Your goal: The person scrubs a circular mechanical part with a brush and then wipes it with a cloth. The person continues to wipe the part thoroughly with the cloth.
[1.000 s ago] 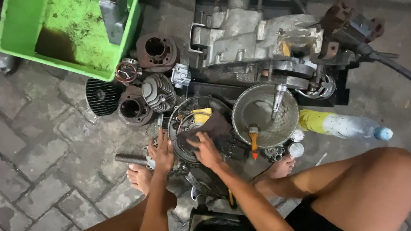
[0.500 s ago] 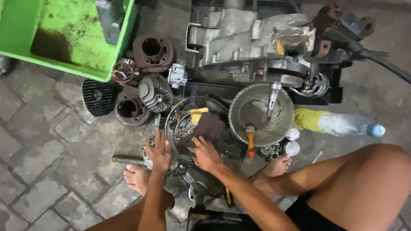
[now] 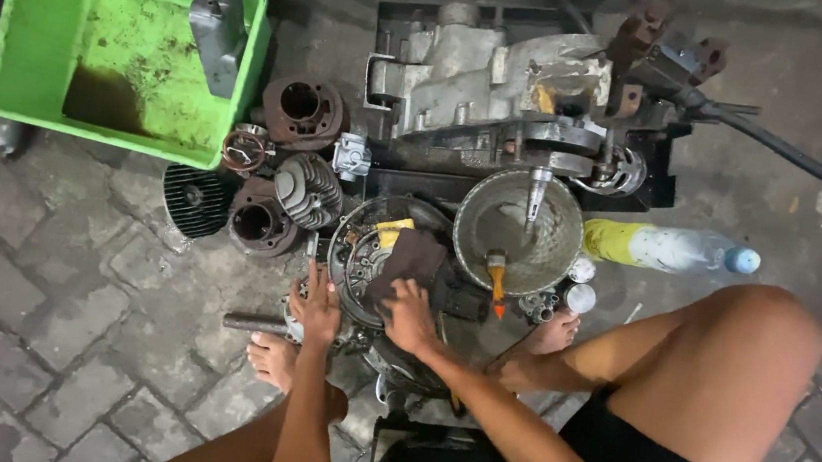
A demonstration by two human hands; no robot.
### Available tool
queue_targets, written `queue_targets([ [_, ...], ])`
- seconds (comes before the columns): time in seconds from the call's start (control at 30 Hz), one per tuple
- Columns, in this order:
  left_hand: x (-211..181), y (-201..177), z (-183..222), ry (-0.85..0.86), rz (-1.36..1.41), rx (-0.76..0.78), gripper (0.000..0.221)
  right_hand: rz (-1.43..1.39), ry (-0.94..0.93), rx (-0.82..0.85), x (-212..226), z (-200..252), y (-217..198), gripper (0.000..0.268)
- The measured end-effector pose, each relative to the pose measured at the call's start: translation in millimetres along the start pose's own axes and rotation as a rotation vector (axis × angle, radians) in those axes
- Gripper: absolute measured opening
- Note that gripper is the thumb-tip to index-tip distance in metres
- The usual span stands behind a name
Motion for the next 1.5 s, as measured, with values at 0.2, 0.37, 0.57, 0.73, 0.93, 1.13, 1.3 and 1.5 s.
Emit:
queue_targets([
  [0.2,-10,-3,3,-0.013,-0.01,-0.101,0.052,-0.272,0.078,-0.315,21,-2,-12,0.02],
  [0.37,-6,-1,-1,-0.079,0.008,0.053,0.054,-0.04,-0.098,0.195,2,18,-2,0.046],
  [0.57,-26,-15,7,-0.118,-0.011,0.085,0.052,0.011,-0.106,0.145,-16,14,20,0.044],
  [0.73,-4,1,2,-0.063,-0.074,0.014,0.051,0.235,-0.12,0.166,-8,20,-4,0.04],
  [0.93,2,4,1,-0.031,-0.109,-0.041,0.05,0.393,-0.109,0.104,-9,16,1,0.031],
  [1.13,-13,-6,5,-0.043,-0.044,-0.043,0.047,-0.343,0.335,-0.047,-29,10,-42,0.042],
  [1.3,-7,-3,2,-0.068,0.117,-0.025,0.048,-0.928,0.695,-0.656,-77,-27,-21,0.067],
  [1.5,-12,-4,3,-0.131,0.281,-0.082,0.049,-0.617,0.353,-0.866,-2,-27,-91,0.026],
])
Point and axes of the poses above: each hand's wrist, its own z-axis away from the middle knuckle, its own y-axis out of the palm, x = y × z, the point moved 4 cm from there along -z, towards the middle knuckle, and after that the axes turned 13 degrees about x, right-handed, at the moved point
